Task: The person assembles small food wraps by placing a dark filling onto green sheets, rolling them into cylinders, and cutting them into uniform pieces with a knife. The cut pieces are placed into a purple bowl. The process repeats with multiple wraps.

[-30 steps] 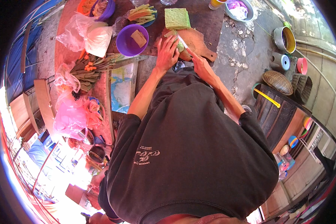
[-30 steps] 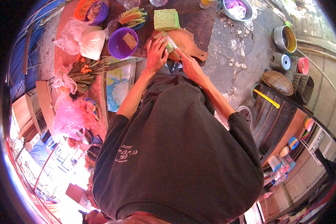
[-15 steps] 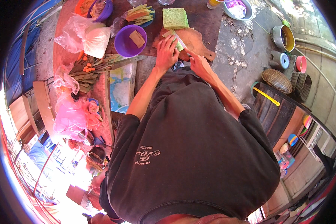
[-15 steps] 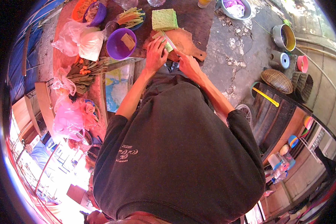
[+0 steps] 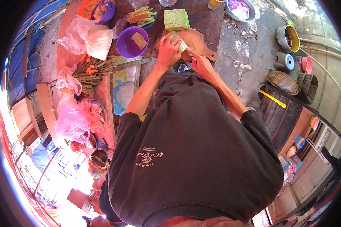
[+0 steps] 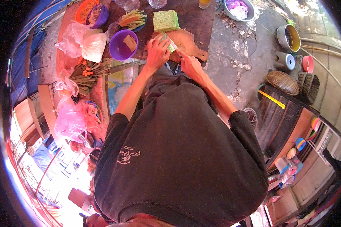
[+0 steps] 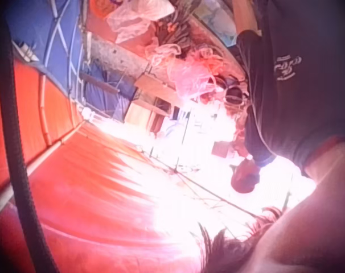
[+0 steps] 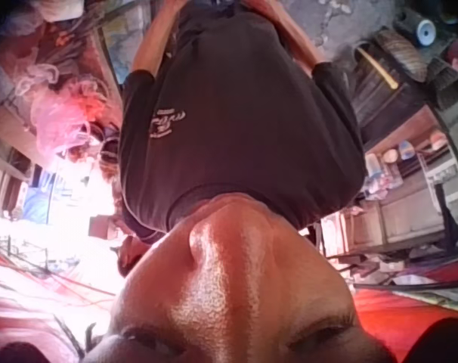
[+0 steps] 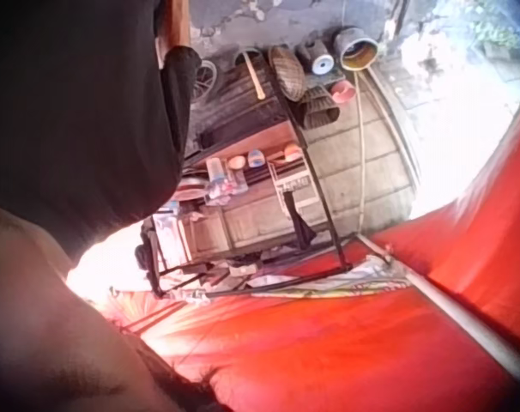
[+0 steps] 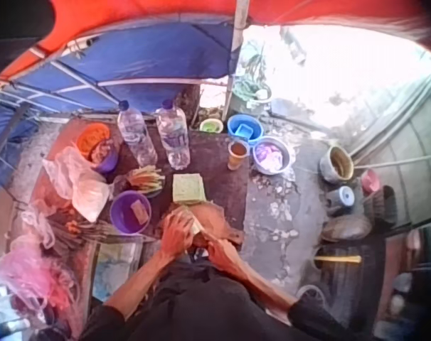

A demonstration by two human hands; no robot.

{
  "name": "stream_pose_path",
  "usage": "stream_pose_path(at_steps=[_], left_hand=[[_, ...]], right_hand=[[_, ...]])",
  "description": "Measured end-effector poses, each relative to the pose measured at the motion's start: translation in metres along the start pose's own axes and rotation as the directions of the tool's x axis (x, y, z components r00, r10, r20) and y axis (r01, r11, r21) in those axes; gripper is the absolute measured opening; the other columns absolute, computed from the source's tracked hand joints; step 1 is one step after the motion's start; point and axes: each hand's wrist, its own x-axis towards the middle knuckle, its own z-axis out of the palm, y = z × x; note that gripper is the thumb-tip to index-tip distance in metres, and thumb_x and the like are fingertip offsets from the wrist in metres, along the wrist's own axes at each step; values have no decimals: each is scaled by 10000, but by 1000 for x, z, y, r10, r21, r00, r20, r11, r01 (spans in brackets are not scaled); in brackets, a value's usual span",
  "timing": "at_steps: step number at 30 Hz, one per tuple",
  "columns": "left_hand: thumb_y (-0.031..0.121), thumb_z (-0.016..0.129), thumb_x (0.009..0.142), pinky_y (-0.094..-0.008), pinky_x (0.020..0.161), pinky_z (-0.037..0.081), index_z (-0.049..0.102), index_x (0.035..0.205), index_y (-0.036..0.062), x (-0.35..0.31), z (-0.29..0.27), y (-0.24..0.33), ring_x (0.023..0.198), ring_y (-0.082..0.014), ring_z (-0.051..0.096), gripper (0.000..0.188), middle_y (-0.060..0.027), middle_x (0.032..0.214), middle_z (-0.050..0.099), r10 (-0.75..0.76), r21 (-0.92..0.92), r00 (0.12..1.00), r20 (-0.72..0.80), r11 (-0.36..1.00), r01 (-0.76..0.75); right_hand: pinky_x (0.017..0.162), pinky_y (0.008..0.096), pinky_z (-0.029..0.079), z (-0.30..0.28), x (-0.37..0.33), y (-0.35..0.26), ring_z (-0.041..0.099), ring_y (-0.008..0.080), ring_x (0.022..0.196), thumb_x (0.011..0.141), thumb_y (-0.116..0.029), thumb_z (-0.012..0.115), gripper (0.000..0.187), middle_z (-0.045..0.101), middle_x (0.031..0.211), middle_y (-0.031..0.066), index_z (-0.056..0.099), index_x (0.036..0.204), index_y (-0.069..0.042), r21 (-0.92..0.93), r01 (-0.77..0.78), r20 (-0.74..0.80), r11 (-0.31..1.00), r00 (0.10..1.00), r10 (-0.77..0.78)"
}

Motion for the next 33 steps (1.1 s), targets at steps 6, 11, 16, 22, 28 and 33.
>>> stream_pose_path(at_steps=[6,11,16,22,28,33], left_hand=[[205,685,923,-558,1195,322,732,1166,71,10,4,-6,1349,-233,584,282,-55,1312,720,24,24,996,90,999,-26],[183,694,918,-559,1213,313,743,1197,62,11,8,-7,1338,-229,610,308,-73,1288,740,19,8,998,66,1000,-19],[168,693,914,-544,1218,325,744,1210,57,10,9,-4,1339,-237,617,320,-90,1295,735,-19,-21,999,42,1000,20],[167,696,924,-499,1210,381,669,1268,30,1,16,0,1351,-303,586,372,-140,1345,655,-60,-189,995,-84,981,43],[182,731,912,-507,1224,374,548,1428,44,-4,19,0,1364,-388,550,564,-194,1435,560,-148,-348,980,-130,933,95],[290,773,887,-569,1243,329,521,1469,41,-4,14,-1,1419,-423,485,682,-230,1485,512,-244,-223,955,-168,953,204]], right_hand=[[735,586,553,0,3,3,710,494,782,961,-49,567,554,725,867,293,630,1496,-179,-20,-24,17,1000,1000,24],[746,591,563,1,4,3,716,497,801,950,-60,566,546,730,875,299,644,1478,-179,-7,-37,21,999,999,37],[736,604,557,-2,4,1,718,497,791,950,-56,566,574,724,857,304,618,1505,-193,6,-15,12,1000,1000,15],[848,496,570,-11,-7,9,724,485,943,1021,32,537,620,736,1090,307,507,1610,-161,101,1,85,995,996,-9],[951,487,541,-21,-29,20,694,469,1102,1051,0,529,597,684,1289,309,478,1628,-145,170,152,-161,974,979,-124],[932,427,543,-27,-35,19,723,395,1046,1076,-31,522,569,689,1312,287,474,1630,-154,140,15,-90,990,996,-2]])
